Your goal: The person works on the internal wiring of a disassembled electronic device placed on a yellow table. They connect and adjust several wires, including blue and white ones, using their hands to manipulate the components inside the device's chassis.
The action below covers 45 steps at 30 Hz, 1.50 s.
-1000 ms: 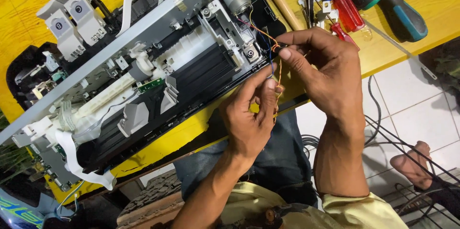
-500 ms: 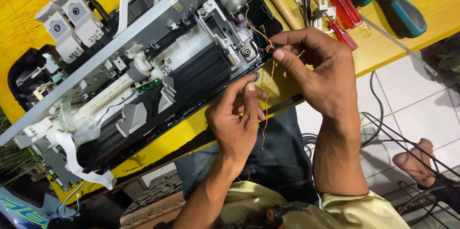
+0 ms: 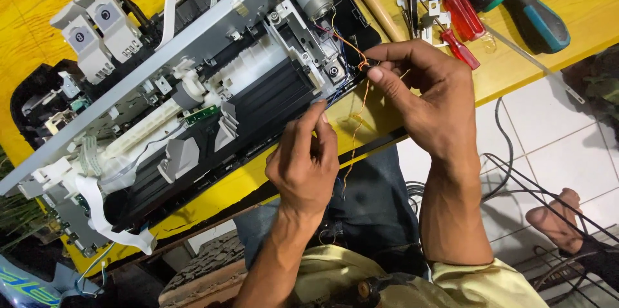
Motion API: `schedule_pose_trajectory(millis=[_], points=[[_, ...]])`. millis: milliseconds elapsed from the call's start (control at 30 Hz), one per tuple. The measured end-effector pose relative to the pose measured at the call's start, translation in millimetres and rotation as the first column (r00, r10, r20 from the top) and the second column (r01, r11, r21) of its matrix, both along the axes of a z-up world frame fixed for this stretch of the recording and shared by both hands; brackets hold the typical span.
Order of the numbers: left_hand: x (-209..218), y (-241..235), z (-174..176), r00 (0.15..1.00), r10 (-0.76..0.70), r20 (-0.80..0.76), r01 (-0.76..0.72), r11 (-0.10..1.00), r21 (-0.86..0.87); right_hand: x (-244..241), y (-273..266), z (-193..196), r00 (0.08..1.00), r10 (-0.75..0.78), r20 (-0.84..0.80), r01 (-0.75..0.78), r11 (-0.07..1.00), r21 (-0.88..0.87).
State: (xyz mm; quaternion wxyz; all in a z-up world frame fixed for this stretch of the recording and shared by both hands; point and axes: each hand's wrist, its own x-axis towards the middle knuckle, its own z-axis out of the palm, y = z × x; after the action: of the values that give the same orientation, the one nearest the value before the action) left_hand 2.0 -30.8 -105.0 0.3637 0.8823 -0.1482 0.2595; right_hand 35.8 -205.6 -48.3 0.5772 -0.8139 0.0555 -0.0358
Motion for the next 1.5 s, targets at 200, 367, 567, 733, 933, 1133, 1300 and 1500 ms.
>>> schedule_pose_trajectory(millis=[200,367,567,733,933,1133,1300,1500], points=[[9.2,5.2,-13.8,0.977,-0.149,0.156,0.149,0.989,0.012,-0.1,0.3,-0.7,1.0,0.016,0.022,-0.016,1.0,-0.019],[14.0,4.1,11.2,0.99,-0.079,0.118,0.049,0.97,0.24,0.3,2.2,-3.9,0.997,0.029,0.073,-0.026,0.999,-0.038],[10.6,9.1,15.9,0.992,-0.052,0.111,0.011,0.94,0.34,-1.0,7.5,-9.3,0.99,0.005,0.14,0.004,0.998,-0.064],[3.9,11.5,15.3,0.996,0.004,0.09,-0.045,0.889,0.456,-1.8,10.1,-13.7,0.965,0.007,0.261,0.042,0.982,-0.183],[3.3,11.1,17.9,0.998,0.022,0.063,-0.05,0.872,0.487,-0.8,7.4,-15.5,0.96,0.047,0.275,0.026,0.967,-0.255],[2.7,13.6,17.3,0.999,0.011,0.034,-0.025,0.892,0.451,-1.7,13.4,-16.9,0.982,-0.035,0.187,0.05,0.996,-0.072],[4.0,13.3,18.9,1.0,0.01,0.025,-0.02,0.895,0.445,0.2,17.9,-12.2,0.932,0.06,0.358,0.073,0.936,-0.345],[1.3,16.8,16.5,0.999,-0.002,-0.032,0.016,0.897,0.442,4.3,15.2,-9.0,0.909,0.151,0.388,0.087,0.842,-0.532]])
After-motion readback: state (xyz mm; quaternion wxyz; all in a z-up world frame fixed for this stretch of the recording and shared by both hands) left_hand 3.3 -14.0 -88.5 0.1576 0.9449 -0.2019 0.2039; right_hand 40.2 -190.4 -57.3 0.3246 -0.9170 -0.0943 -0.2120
